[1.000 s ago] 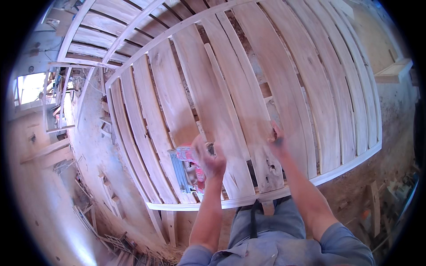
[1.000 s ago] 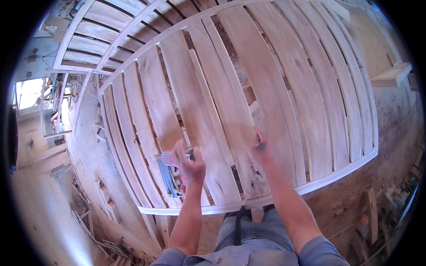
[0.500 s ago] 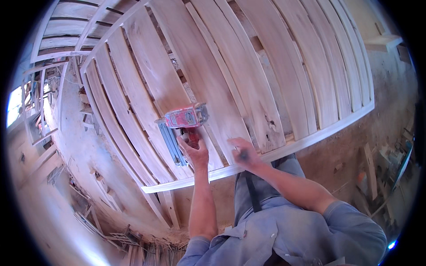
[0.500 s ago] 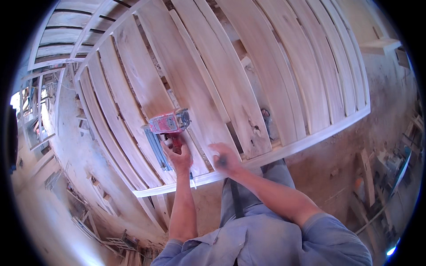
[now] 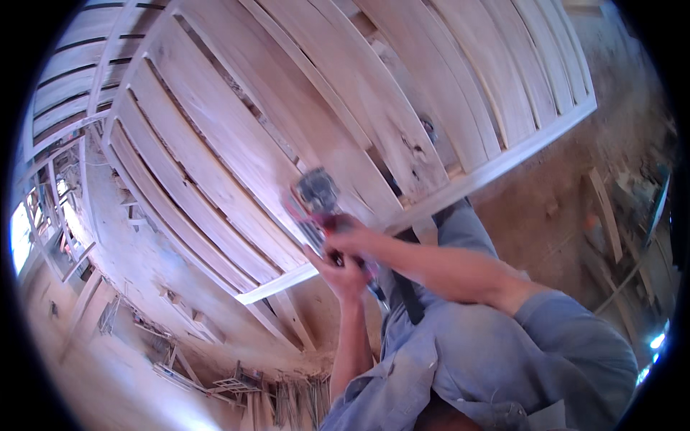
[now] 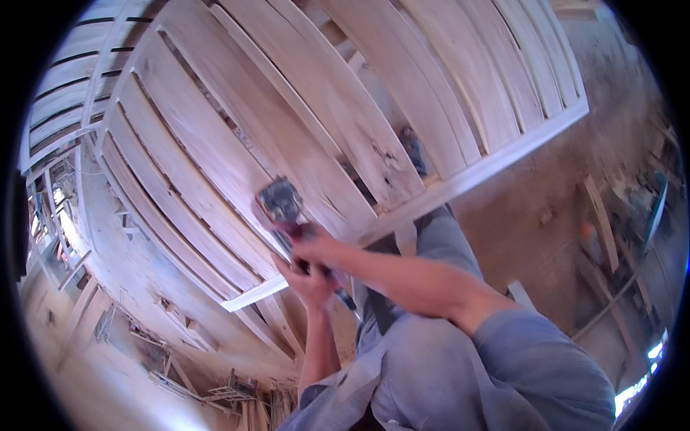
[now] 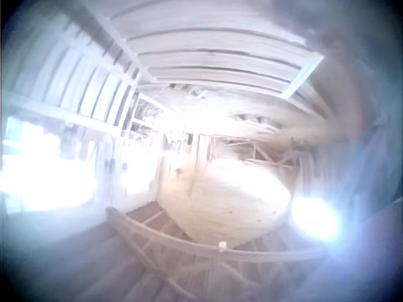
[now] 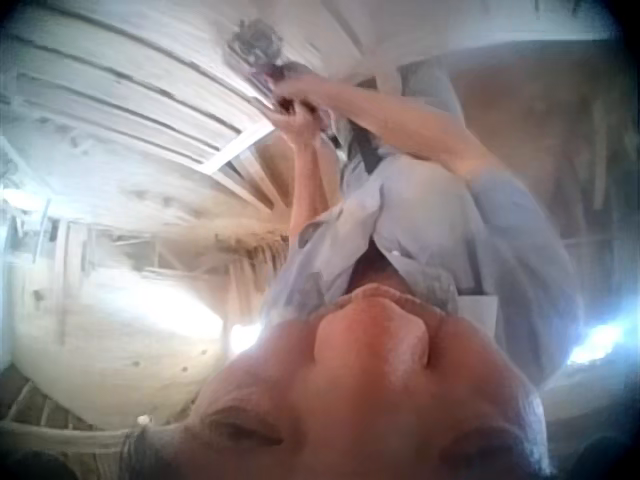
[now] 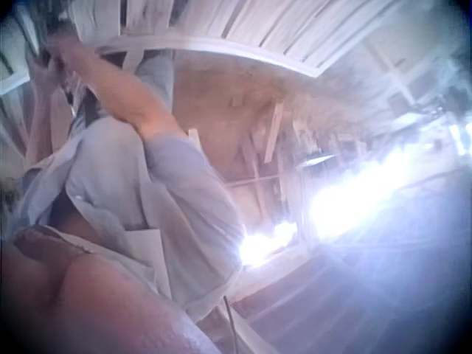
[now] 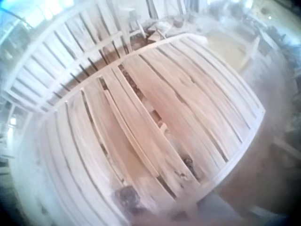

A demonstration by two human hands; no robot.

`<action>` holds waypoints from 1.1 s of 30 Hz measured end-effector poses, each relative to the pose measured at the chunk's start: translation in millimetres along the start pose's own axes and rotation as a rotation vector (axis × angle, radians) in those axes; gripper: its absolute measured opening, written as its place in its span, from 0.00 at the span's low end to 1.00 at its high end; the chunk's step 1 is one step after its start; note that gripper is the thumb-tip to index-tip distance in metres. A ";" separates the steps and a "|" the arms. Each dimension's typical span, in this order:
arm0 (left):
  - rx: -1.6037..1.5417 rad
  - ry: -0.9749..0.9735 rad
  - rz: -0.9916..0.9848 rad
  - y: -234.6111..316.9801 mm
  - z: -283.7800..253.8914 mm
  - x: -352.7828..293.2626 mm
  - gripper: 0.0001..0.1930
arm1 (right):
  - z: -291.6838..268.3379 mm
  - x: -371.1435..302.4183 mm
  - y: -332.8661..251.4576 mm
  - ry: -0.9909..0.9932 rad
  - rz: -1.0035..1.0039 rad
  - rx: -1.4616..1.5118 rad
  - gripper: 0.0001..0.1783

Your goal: The person assembles a wooden frame structure by placing planks onto a base and securing them with a pneumatic nail gun. They repeatedly pick up planks from a pile, position them within the frame, and drive nails to fasten them in place.

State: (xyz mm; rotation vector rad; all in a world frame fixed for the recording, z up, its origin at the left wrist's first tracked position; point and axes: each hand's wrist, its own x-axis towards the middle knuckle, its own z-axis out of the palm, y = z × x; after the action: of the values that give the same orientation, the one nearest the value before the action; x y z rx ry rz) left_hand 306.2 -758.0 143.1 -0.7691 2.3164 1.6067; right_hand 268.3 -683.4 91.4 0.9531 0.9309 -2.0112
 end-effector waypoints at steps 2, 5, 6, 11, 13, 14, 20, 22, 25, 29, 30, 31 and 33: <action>0.061 -0.114 -0.011 15.9 -16.8 -18.3 0.35 | -13.1 -25.1 -0.6 -0.075 -0.131 0.052 0.30; 0.110 -0.148 -0.069 47.3 -26.6 -2.5 0.25 | -37.2 -84.3 -86.1 -0.011 0.150 -0.154 0.16; 0.119 -0.142 -0.086 57.3 -25.9 11.2 0.22 | -53.8 -92.3 -82.1 0.028 0.092 -0.168 0.10; 0.381 -0.191 0.790 100.6 95.9 144.0 0.08 | -103.0 -128.2 -134.3 0.257 -0.074 0.381 0.08; 0.644 -0.385 1.178 107.4 155.1 196.3 0.14 | -122.7 -137.4 -147.6 0.341 -0.167 0.359 0.09; 0.647 -0.472 1.185 120.8 188.5 216.0 0.16 | -145.6 -135.1 -137.4 0.370 -0.217 0.337 0.09; 1.011 -0.580 1.262 141.5 257.0 298.0 0.23 | -191.5 -147.3 -119.6 0.563 -0.254 0.269 0.09; 1.060 -0.619 1.295 139.7 256.7 310.8 0.24 | -201.6 -143.8 -116.5 0.534 -0.274 0.272 0.10; 1.059 -0.638 1.296 131.6 256.3 320.9 0.26 | -193.8 -144.6 -128.3 0.540 -0.239 0.341 0.11; 1.160 -0.677 1.229 130.9 258.5 315.7 0.30 | -202.1 -148.0 -138.6 0.509 -0.234 0.314 0.12; 1.208 -0.705 1.209 132.2 258.5 317.9 0.31 | -208.4 -145.4 -138.8 0.496 -0.225 0.320 0.12; 1.227 -0.764 1.202 137.5 258.0 321.3 0.33 | -215.6 -140.5 -140.7 0.490 -0.214 0.331 0.12; 1.253 -0.874 1.176 146.6 250.2 333.8 0.37 | -218.3 -135.1 -155.2 0.474 -0.212 0.267 0.12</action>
State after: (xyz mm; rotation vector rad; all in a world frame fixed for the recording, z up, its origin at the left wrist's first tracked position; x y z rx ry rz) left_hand -80.2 -586.8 13.2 1.4029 2.2973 0.1198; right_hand 274.2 -388.9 148.1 1.5854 1.0608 -2.1667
